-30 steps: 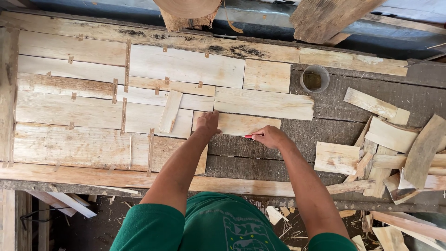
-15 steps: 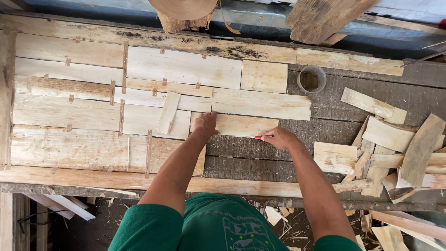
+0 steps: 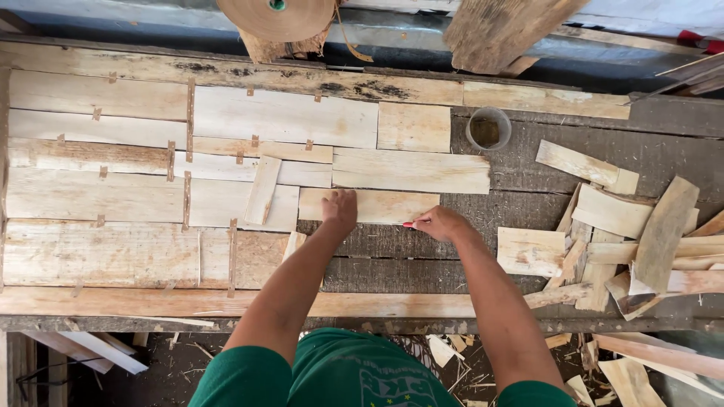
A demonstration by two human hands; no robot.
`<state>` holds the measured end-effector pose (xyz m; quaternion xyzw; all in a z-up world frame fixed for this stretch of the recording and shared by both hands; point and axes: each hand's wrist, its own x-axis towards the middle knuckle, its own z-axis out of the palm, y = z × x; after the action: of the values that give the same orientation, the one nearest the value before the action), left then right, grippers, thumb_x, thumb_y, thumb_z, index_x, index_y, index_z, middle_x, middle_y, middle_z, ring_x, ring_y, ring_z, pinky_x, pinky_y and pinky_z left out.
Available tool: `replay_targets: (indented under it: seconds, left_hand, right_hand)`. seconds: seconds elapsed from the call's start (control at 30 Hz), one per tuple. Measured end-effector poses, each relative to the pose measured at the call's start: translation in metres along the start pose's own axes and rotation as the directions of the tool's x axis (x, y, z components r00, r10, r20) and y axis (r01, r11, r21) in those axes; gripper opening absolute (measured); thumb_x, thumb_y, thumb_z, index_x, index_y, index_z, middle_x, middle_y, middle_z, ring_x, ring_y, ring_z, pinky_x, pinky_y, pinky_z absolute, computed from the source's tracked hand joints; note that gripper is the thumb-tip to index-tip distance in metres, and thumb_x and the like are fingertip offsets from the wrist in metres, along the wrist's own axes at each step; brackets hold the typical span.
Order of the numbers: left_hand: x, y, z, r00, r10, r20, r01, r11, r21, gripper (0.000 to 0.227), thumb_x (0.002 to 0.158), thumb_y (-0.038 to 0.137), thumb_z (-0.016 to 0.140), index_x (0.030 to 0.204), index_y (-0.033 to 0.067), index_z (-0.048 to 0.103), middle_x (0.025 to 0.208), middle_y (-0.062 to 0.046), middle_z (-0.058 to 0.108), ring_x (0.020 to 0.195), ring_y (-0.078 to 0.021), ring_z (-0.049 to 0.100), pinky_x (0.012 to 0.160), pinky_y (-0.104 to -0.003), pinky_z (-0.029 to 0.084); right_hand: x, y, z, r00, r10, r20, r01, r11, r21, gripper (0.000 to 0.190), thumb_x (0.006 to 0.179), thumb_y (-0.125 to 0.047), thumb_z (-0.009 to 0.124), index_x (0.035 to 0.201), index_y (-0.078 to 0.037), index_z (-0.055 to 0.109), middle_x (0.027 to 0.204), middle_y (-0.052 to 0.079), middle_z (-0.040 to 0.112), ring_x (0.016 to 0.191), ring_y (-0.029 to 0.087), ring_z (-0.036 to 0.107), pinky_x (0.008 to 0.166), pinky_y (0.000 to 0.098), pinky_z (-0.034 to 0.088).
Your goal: Trimming thin wooden slats with a utility knife to fit them onto a larger surface.
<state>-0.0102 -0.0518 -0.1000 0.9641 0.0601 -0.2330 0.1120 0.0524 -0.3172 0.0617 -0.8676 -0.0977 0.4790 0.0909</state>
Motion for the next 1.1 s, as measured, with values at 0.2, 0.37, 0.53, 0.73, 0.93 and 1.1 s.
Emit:
replay_targets:
  seconds: [0.2,0.37,0.53,0.73,0.93,1.1]
  left_hand:
    - [-0.043,0.065,-0.044,0.995,-0.095,0.011,0.093,0.941,-0.324,0.053,0.094,0.041,0.074,0.13,0.0073,0.056,0.133,-0.016,0.058,0.127,-0.0339,0.054,0.1,-0.05,0.049]
    - [-0.057,0.091,-0.086,0.968,-0.237,0.088,0.252,0.925,-0.284,0.079,0.077,0.051,0.087,0.133,0.0082,0.053,0.134,-0.013,0.056,0.128,-0.0312,0.051,0.102,-0.049,0.047]
    - [-0.045,0.093,-0.085,0.951,-0.254,0.174,0.285,0.941,-0.184,0.089,0.075,0.054,0.088,0.14,0.0083,0.049,0.136,-0.014,0.054,0.127,-0.03,0.052,0.102,-0.047,0.049]
    - [-0.042,0.09,-0.079,0.967,-0.204,0.155,0.228,0.961,-0.158,0.095,0.074,0.059,0.087,0.141,0.005,0.047,0.136,-0.016,0.054,0.129,-0.0317,0.052,0.101,-0.046,0.051]
    - [-0.04,0.09,-0.08,0.958,-0.206,0.199,0.238,0.959,-0.153,0.092,0.075,0.058,0.086,0.141,0.0051,0.048,0.137,-0.017,0.055,0.13,-0.0321,0.052,0.102,-0.046,0.051]
    - [-0.035,0.085,-0.071,0.964,-0.181,0.195,0.217,0.96,-0.177,0.093,0.075,0.057,0.086,0.142,0.0049,0.047,0.138,-0.017,0.054,0.129,-0.0326,0.053,0.104,-0.048,0.05]
  right_hand:
    - [-0.022,-0.014,-0.011,0.999,0.009,-0.032,-0.009,1.0,-0.009,0.034,0.095,-0.048,0.066,0.125,-0.033,0.075,0.107,0.004,0.079,0.093,0.022,0.074,0.089,0.0397,0.057]
    - [-0.02,-0.004,-0.009,0.996,-0.056,-0.063,0.055,0.998,-0.023,0.033,0.095,-0.048,0.067,0.123,-0.033,0.077,0.107,0.003,0.079,0.093,0.023,0.074,0.089,0.0402,0.057]
    - [-0.008,0.004,-0.009,0.994,-0.099,-0.051,0.097,0.995,-0.032,0.033,0.094,-0.049,0.066,0.121,-0.034,0.077,0.11,-0.002,0.078,0.095,0.02,0.074,0.09,0.0396,0.055]
    - [-0.007,0.011,-0.008,0.997,-0.072,0.01,0.072,0.997,-0.016,0.032,0.097,-0.049,0.063,0.124,-0.034,0.074,0.107,-0.001,0.081,0.092,0.022,0.076,0.089,0.0393,0.058]
    - [-0.006,0.022,-0.009,0.99,-0.139,-0.029,0.138,0.99,-0.039,0.032,0.095,-0.047,0.065,0.122,-0.033,0.076,0.112,-0.002,0.078,0.094,0.021,0.073,0.091,0.0391,0.056]
    - [0.009,0.04,0.0,0.982,-0.181,-0.048,0.183,0.983,0.031,0.033,0.093,-0.044,0.064,0.119,-0.028,0.077,0.131,-0.014,0.068,0.088,0.02,0.076,0.088,0.0389,0.058]
